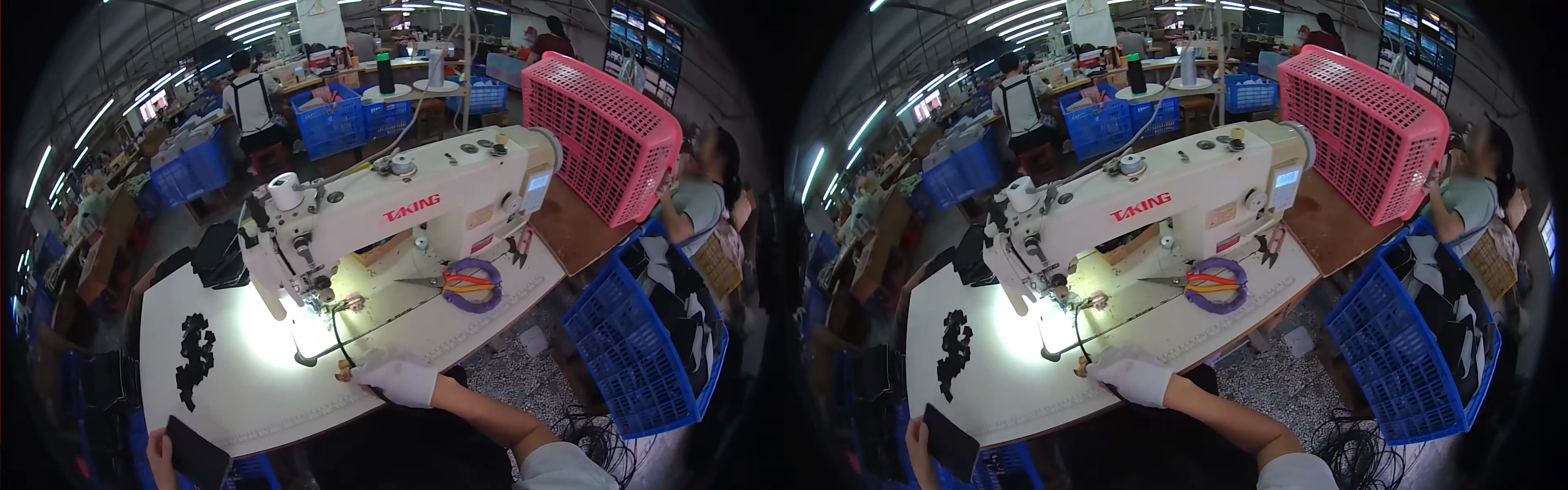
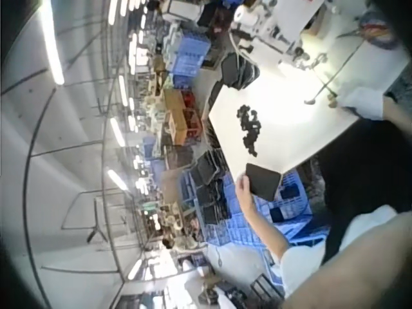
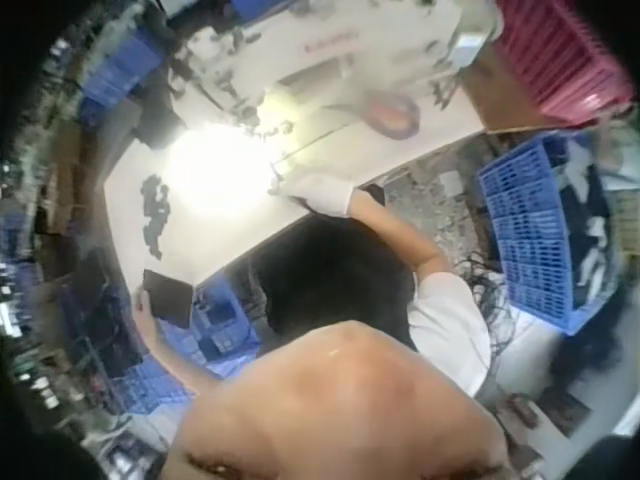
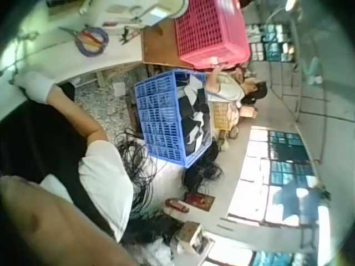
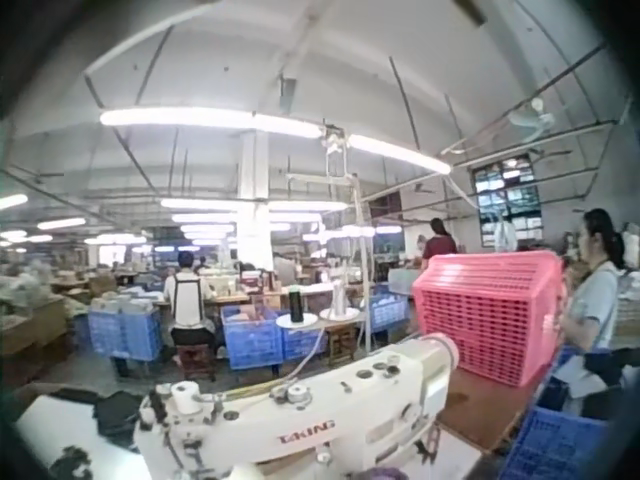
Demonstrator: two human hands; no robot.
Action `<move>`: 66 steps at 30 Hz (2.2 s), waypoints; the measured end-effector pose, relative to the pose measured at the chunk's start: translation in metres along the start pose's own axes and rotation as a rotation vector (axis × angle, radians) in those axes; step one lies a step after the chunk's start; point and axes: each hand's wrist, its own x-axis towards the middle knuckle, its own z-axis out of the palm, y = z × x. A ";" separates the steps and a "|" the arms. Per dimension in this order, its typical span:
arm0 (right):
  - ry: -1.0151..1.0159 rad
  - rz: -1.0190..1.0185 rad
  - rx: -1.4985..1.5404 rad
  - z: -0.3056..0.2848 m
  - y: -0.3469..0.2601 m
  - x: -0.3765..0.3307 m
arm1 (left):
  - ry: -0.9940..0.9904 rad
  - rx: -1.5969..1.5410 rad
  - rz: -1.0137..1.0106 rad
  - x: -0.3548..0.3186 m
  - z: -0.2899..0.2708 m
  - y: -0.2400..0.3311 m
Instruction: Sewing shoe upper components together using an industrial sewing machine.
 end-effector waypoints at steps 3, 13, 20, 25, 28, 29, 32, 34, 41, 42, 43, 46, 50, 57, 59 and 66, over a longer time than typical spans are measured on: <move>-0.032 0.001 -0.014 0.002 0.002 0.002 | -0.105 0.063 -0.103 0.004 0.057 0.078; -0.074 0.102 0.104 0.004 0.002 0.002 | -0.561 0.500 0.881 0.090 0.272 0.158; -0.076 0.051 0.062 -0.001 0.004 0.007 | -0.325 0.232 0.874 0.054 0.275 0.165; -0.166 0.113 0.047 -0.002 -0.001 0.019 | -0.339 0.334 0.805 0.032 0.275 0.138; -0.173 0.145 0.107 -0.001 -0.004 0.024 | -0.434 0.292 0.793 0.048 0.280 0.130; -0.179 0.159 0.116 0.000 -0.005 0.024 | -0.492 0.289 0.818 0.058 0.282 0.131; -0.194 0.174 0.104 0.003 -0.003 0.025 | -0.565 0.275 0.932 0.092 0.290 0.137; -0.210 0.187 0.077 0.006 0.000 0.023 | -0.587 0.271 1.104 0.110 0.295 0.141; -0.151 0.285 0.262 0.014 0.004 0.020 | -0.437 0.316 0.978 0.078 0.303 0.147; -0.155 0.306 0.334 0.011 0.003 0.020 | -0.423 0.285 0.983 0.079 0.302 0.148; -0.115 0.328 0.316 0.011 0.003 0.021 | -0.421 0.290 0.973 0.081 0.301 0.149; -0.187 0.232 -0.004 0.004 -0.003 0.024 | -0.400 0.264 1.022 0.088 0.303 0.153; -0.240 0.306 -0.016 0.004 -0.011 0.029 | -0.306 0.189 1.025 0.094 0.309 0.149; -0.250 0.379 -0.038 0.006 -0.011 0.031 | -0.360 0.236 0.977 0.091 0.314 0.137; -0.317 0.538 0.123 0.007 -0.011 0.034 | -0.355 0.240 0.984 0.091 0.312 0.141; -0.064 0.239 0.047 0.009 -0.007 0.033 | -0.302 0.305 1.004 0.086 0.311 0.146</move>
